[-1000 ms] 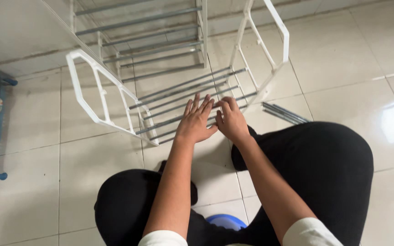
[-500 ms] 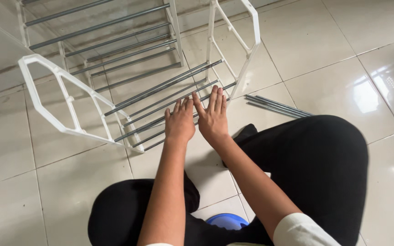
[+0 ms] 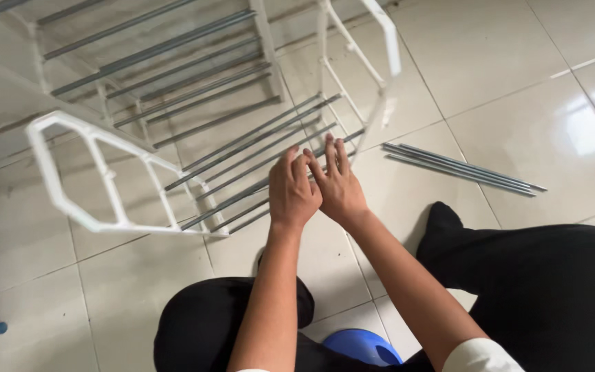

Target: The person assembles a white plastic shoe rack by inserting metal rods into slots on two side frames. They repeatedly pick up rods and slide them into place, gradually building the structure.

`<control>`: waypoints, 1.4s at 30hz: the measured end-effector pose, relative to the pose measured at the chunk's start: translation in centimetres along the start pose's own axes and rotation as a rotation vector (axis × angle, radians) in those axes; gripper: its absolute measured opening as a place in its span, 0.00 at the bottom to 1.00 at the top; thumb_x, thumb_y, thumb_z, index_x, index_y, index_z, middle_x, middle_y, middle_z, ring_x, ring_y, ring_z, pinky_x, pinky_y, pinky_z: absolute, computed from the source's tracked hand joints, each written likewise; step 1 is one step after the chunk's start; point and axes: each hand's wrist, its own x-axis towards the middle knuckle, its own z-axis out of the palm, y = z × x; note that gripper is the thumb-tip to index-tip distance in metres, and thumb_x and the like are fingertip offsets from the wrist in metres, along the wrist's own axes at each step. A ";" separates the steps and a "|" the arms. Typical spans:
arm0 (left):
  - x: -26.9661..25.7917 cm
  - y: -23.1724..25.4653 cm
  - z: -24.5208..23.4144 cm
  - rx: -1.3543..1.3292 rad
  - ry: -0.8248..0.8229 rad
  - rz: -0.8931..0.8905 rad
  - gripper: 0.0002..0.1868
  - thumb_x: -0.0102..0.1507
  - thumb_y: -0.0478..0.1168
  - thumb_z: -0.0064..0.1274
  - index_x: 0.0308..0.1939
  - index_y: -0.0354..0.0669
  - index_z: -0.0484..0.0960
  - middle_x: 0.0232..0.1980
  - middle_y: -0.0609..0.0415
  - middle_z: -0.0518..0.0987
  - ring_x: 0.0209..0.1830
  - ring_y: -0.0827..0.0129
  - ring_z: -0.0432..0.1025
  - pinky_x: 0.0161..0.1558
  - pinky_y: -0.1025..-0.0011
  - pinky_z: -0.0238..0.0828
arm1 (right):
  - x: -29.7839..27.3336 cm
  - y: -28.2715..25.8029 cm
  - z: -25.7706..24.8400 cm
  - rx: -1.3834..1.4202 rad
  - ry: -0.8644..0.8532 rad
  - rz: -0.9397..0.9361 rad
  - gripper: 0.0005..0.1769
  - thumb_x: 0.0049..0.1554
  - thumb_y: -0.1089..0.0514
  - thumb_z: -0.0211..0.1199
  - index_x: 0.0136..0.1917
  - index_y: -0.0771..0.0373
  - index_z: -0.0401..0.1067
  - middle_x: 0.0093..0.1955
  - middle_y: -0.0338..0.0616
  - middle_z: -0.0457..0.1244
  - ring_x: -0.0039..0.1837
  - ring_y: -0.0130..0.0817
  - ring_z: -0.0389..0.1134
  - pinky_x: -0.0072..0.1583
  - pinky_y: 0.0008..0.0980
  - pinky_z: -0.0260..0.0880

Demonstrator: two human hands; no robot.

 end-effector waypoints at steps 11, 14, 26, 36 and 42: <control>0.0 7.2 8.2 -0.139 -0.467 0.330 0.23 0.55 0.39 0.57 0.53 0.39 0.69 0.58 0.44 0.73 0.59 0.52 0.68 0.60 0.55 0.65 | -6.0 22.5 5.6 0.091 -0.172 0.755 0.19 0.57 0.55 0.65 0.62 0.57 0.73 0.67 0.50 0.63 0.70 0.52 0.59 0.70 0.47 0.63; -0.1 7.6 12.0 -0.243 -0.660 0.148 0.32 0.54 0.41 0.59 0.60 0.38 0.66 0.60 0.43 0.73 0.65 0.50 0.66 0.65 0.55 0.61 | -8.0 27.3 7.2 0.009 -0.482 0.843 0.25 0.55 0.50 0.67 0.65 0.56 0.71 0.71 0.52 0.59 0.75 0.53 0.55 0.72 0.49 0.58; -1.7 8.8 20.2 -0.203 -1.134 -0.077 0.47 0.56 0.48 0.61 0.73 0.35 0.55 0.73 0.37 0.61 0.74 0.47 0.56 0.72 0.53 0.53 | -13.4 31.2 13.2 -0.248 -0.348 0.669 0.36 0.54 0.60 0.58 0.75 0.66 0.56 0.76 0.58 0.51 0.72 0.58 0.55 0.70 0.52 0.57; -3.9 8.8 21.6 -0.077 -1.296 -0.033 0.49 0.57 0.49 0.61 0.75 0.37 0.52 0.75 0.38 0.58 0.75 0.47 0.55 0.72 0.54 0.54 | -13.6 30.7 12.7 -0.265 -0.377 0.573 0.11 0.56 0.62 0.58 0.53 0.57 0.74 0.54 0.46 0.65 0.60 0.45 0.66 0.61 0.42 0.66; -5.7 7.3 22.7 -0.095 -1.139 -0.080 0.54 0.60 0.45 0.59 0.78 0.32 0.38 0.77 0.27 0.52 0.73 0.40 0.58 0.69 0.54 0.59 | -11.8 28.7 12.0 -0.115 -0.285 0.407 0.12 0.58 0.62 0.57 0.56 0.56 0.73 0.50 0.48 0.66 0.57 0.44 0.67 0.68 0.47 0.62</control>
